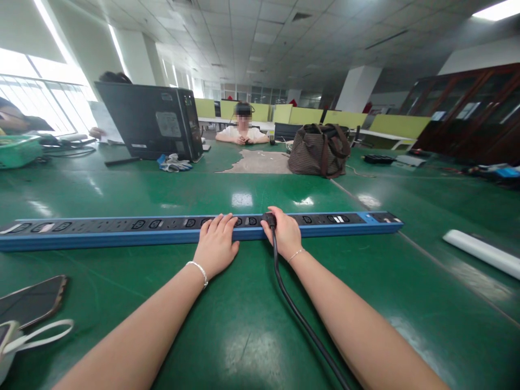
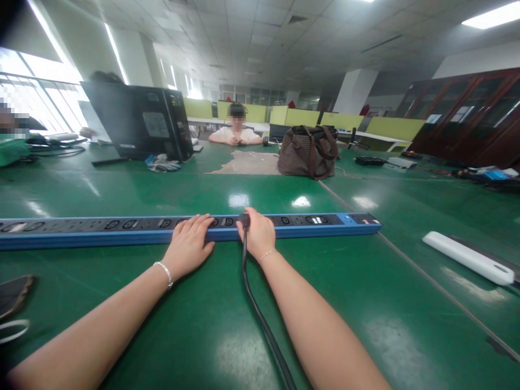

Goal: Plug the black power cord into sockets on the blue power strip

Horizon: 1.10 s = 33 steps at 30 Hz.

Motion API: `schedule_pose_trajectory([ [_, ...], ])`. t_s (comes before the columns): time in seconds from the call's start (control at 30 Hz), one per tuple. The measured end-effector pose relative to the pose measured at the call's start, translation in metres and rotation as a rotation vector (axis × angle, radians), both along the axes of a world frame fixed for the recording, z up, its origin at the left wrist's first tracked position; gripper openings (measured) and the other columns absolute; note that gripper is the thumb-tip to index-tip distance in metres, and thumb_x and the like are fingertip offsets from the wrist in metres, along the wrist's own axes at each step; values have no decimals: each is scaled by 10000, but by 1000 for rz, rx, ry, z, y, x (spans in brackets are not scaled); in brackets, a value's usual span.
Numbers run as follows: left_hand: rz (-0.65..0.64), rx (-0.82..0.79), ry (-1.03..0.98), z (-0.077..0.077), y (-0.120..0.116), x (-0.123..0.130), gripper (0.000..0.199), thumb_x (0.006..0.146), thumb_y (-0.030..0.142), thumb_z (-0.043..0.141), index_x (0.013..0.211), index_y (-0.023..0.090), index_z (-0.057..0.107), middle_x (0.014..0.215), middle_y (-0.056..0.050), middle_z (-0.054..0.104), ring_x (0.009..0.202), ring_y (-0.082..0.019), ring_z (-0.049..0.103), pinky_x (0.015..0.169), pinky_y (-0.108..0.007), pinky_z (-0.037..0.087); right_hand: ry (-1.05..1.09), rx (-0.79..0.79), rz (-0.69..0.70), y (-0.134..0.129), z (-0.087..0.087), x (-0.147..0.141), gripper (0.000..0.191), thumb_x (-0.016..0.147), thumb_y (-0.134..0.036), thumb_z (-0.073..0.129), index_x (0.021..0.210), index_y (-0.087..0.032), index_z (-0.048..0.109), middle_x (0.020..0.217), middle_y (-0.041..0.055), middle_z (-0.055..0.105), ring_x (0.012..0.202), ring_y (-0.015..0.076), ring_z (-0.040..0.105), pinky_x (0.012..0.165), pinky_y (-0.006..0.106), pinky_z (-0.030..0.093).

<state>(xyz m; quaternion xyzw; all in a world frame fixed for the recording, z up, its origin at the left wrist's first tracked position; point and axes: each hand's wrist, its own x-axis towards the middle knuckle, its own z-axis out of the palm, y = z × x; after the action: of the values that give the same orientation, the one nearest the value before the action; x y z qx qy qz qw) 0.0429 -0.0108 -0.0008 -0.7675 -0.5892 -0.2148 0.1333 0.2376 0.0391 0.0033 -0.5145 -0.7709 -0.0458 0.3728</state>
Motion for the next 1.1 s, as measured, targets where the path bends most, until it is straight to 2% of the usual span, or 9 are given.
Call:
schedule_pose_trajectory([
  [0.2, 5, -5, -33, -1, 2, 0, 545, 789, 280, 486, 1313, 156, 409, 1372, -104, 489, 1295, -276, 384, 1066, -463, 261, 23, 19, 66, 4, 0, 3, 286, 810, -333, 568, 1036, -165, 621, 1034, 97, 668, 974, 245, 591, 858, 370, 457],
  [0.37, 12, 0, -39, -1, 2, -1, 550, 792, 281, 484, 1318, 144, 398, 1351, -118, 508, 1286, -270, 401, 1057, -455, 282, -7, 33, 101, 4, 2, 5, 268, 824, -325, 543, 1024, -171, 632, 1037, 109, 665, 999, 244, 575, 871, 379, 449],
  [0.57, 29, -17, -26, 2, 3, -2, 548, 810, 297, 469, 1321, 113, 394, 1313, -140, 536, 1262, -263, 433, 1048, -424, 301, -21, -4, 31, 1, 6, 2, 267, 812, -337, 547, 1015, -192, 642, 989, 83, 685, 904, 230, 606, 826, 349, 454],
  [0.67, 39, -47, -49, 7, 5, -8, 530, 853, 360, 422, 1319, 111, 393, 1289, -150, 552, 1224, -252, 475, 1018, -408, 337, -34, -28, 17, -1, 6, 1, 283, 824, -349, 532, 1041, -195, 630, 990, 78, 689, 883, 225, 617, 814, 342, 447],
  [0.77, 109, -46, -102, 11, 7, -17, 525, 876, 438, 371, 1289, 120, 432, 1263, -157, 571, 1206, -261, 491, 1023, -444, 324, -48, -27, 12, -1, 5, 2, 303, 835, -355, 519, 1065, -184, 617, 989, 83, 690, 877, 226, 623, 811, 339, 440],
  [0.9, 211, -35, -171, 14, 10, -27, 444, 867, 313, 344, 1243, 125, 486, 1229, -141, 599, 1192, -244, 505, 1046, -452, 292, -49, -1, 3, 0, 2, 3, 321, 839, -370, 521, 1077, -176, 615, 967, 86, 696, 853, 227, 633, 804, 328, 438],
  [1.0, 218, -34, -196, 14, 12, -30, 430, 828, 208, 329, 1204, 127, 521, 1200, -124, 619, 1160, -221, 531, 1020, -402, 332, -54, 1, -18, 1, 1, 3, 331, 844, -378, 521, 1082, -168, 616, 913, 91, 701, 835, 225, 640, 792, 317, 438],
  [1.1, 217, -12, -206, 12, 14, -31, 410, 822, 198, 322, 1160, 146, 548, 1167, -108, 637, 1135, -219, 548, 1001, -397, 353, -56, 5, -23, 1, 1, 2, 340, 855, -383, 515, 1089, -158, 613, 881, 94, 703, 816, 225, 643, 782, 315, 436],
])
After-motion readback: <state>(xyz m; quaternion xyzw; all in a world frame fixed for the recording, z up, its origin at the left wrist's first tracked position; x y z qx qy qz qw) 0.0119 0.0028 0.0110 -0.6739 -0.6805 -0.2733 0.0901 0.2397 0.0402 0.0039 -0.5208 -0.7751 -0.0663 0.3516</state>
